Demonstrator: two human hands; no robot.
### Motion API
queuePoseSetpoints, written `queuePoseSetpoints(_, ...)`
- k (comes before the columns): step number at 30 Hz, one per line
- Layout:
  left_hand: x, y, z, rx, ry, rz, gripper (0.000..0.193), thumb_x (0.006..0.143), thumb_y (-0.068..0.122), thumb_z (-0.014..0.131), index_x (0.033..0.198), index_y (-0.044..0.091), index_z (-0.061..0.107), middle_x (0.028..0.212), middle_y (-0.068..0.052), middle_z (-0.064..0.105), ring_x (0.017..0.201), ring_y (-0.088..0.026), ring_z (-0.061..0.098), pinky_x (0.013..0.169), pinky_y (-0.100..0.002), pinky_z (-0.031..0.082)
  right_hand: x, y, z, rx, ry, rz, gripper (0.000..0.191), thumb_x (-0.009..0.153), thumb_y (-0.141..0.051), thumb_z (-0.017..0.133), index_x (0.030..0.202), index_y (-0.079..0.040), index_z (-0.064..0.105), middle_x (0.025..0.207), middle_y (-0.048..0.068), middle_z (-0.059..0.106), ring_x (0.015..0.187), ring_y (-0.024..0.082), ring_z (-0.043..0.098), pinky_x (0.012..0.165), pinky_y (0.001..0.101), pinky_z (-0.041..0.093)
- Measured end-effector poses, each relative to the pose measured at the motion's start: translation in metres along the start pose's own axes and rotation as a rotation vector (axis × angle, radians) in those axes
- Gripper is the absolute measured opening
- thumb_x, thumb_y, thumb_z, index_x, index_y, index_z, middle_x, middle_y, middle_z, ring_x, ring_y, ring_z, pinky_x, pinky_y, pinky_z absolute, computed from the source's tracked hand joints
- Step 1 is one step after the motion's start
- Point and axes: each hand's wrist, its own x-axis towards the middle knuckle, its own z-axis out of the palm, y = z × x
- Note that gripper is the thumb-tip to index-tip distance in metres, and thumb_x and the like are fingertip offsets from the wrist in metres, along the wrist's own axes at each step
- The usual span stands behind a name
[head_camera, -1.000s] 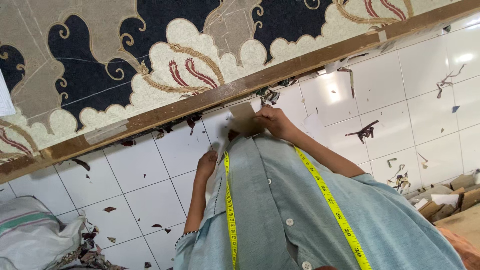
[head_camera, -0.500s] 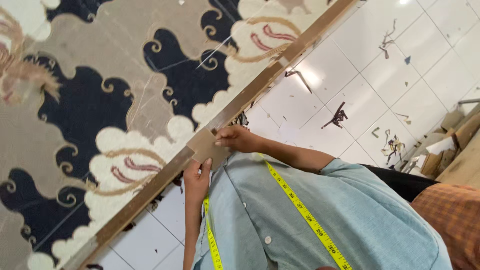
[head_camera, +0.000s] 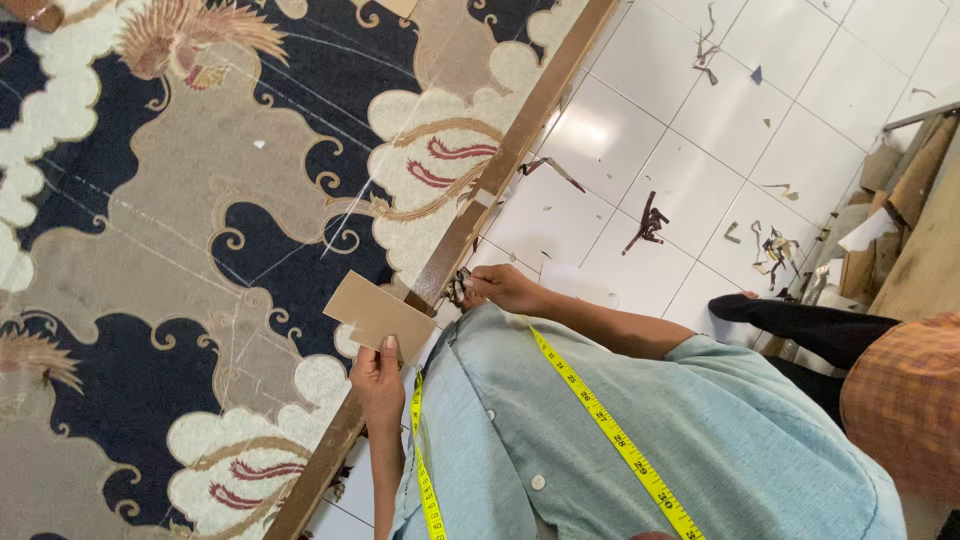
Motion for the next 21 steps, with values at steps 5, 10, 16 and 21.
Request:
queuePoseSetpoints(5,0.018,-0.008,0.018,-0.009,-0.061,-0.026,0.020,0.103,0.018,0.063,0.107,0.000,0.070,0.078,0.003,0.063,0.069,-0.005,0.051,0.061,-0.024,0.043,-0.015,0.026,-0.026,-0.143,0.170,0.237,0.041,0.101,-0.036,0.061,0.091,0.003,0.067,0.074,0.012,0.063,0.072,0.019,0.057,0.069,0.0375,0.048)
queuePoseSetpoints(10,0.025,-0.016,0.021,-0.080,-0.137,-0.006,0.019,0.104,0.018,0.063,0.108,0.000,0.070,0.081,0.004,0.060,0.071,-0.004,0.048,0.062,-0.023,0.040,-0.021,0.045,-0.027,0.028,0.288,0.376,0.040,0.096,-0.038,0.064,0.095,0.002,0.070,0.082,0.009,0.069,0.078,0.017,0.060,0.074,0.0359,0.050)
queuePoseSetpoints(16,0.031,-0.033,0.021,-0.057,-0.182,-0.051,0.019,0.104,0.018,0.064,0.106,0.001,0.071,0.076,0.003,0.059,0.069,-0.004,0.048,0.060,-0.024,0.040,-0.020,0.042,-0.017,0.138,0.297,0.430,0.040,0.097,-0.038,0.066,0.094,0.002,0.070,0.076,0.007,0.063,0.072,0.018,0.056,0.065,0.0359,0.048)
queuePoseSetpoints(21,0.031,-0.042,0.015,-0.087,-0.211,-0.075,0.021,0.103,0.019,0.064,0.108,0.000,0.071,0.079,0.004,0.061,0.069,-0.004,0.049,0.060,-0.023,0.040,-0.014,0.030,-0.009,0.165,0.275,0.402,0.035,0.096,-0.036,0.065,0.097,-0.001,0.070,0.074,0.005,0.062,0.068,0.016,0.056,0.061,0.0336,0.047)
